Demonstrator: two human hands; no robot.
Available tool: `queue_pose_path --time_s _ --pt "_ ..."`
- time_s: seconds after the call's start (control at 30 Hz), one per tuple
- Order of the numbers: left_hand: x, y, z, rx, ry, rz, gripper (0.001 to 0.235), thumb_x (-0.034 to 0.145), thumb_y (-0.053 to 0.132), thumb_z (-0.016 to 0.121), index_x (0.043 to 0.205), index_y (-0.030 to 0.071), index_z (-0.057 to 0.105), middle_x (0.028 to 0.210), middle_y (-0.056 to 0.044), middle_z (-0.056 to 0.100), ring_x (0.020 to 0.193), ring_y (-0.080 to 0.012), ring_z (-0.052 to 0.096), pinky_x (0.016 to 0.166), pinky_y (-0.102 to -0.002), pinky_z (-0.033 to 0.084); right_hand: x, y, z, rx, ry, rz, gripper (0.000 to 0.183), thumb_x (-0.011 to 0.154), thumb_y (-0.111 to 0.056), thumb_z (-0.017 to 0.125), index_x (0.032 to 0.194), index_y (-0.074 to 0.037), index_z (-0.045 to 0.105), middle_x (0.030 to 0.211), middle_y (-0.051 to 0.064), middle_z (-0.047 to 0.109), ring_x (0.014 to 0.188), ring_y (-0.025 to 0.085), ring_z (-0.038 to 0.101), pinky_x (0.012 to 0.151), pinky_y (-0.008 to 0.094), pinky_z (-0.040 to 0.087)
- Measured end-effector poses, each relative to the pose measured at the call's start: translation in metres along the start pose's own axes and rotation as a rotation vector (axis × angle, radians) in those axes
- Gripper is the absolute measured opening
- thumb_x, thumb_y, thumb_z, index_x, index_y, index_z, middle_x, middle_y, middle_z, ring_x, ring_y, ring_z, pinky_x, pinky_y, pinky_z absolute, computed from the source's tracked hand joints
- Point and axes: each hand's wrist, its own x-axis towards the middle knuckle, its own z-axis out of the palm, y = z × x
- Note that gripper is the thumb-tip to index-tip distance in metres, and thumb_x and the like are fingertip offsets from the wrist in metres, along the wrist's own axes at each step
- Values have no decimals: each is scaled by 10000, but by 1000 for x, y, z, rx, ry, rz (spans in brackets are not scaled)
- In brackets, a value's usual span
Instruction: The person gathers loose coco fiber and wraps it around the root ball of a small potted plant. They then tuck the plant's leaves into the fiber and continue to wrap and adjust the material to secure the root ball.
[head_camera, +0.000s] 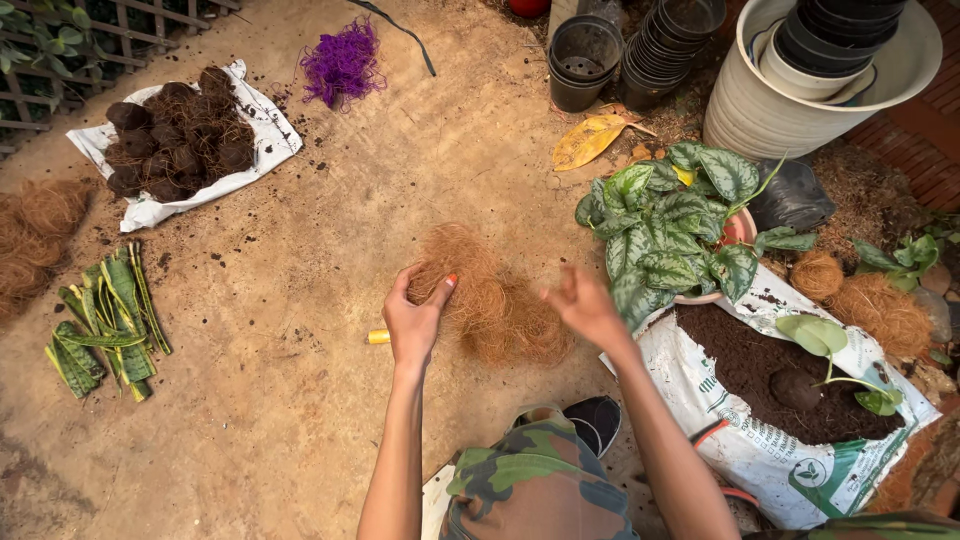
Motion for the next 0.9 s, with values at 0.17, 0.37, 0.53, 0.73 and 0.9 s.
queue_pose_path --time_s 0.17,0.37,0.53,0.73,0.9 --pt "-1 -9 9 96 12 127 467 822 196 839 1226 32 673 1201 -138 729 1092 -229 689 966 -404 503 12 27 38 -161 -78 158 715 864 -294 656 1500 -85 405 1157 114 627 1035 235 644 958 418 540" --pt "-8 -2 -4 211 -506 131 380 799 195 806 1157 147 690 1447 -140 605 1345 -320 538 1134 -556 372 20 27 11 373 -111 -187 611 808 -2 635 1396 -62 480 975 40 558 933 159 617 897 314 547" --pt "-25 -3 25 352 -1034 289 319 839 126 836 1133 161 717 1653 -135 234 1515 -377 210 1205 -571 153 11 7 -17 680 -264 -329 609 819 12 637 1394 -63 451 1054 3 554 972 152 672 891 284 525" --pt "-32 -17 48 619 -870 405 498 774 -39 663 1243 128 670 1408 -73 670 1372 -290 563 1161 -441 444 -1 -4 -22 838 -259 -415 610 842 29 706 1408 -4 482 1051 85 609 923 191 674 909 325 562" --pt "-23 -35 40 643 -638 380 571 718 -70 657 1271 76 645 1445 -131 544 1307 -344 488 1079 -468 397 3 5 -29 1124 -142 -480 608 834 100 690 1398 17 478 1090 103 590 926 198 663 865 370 576"
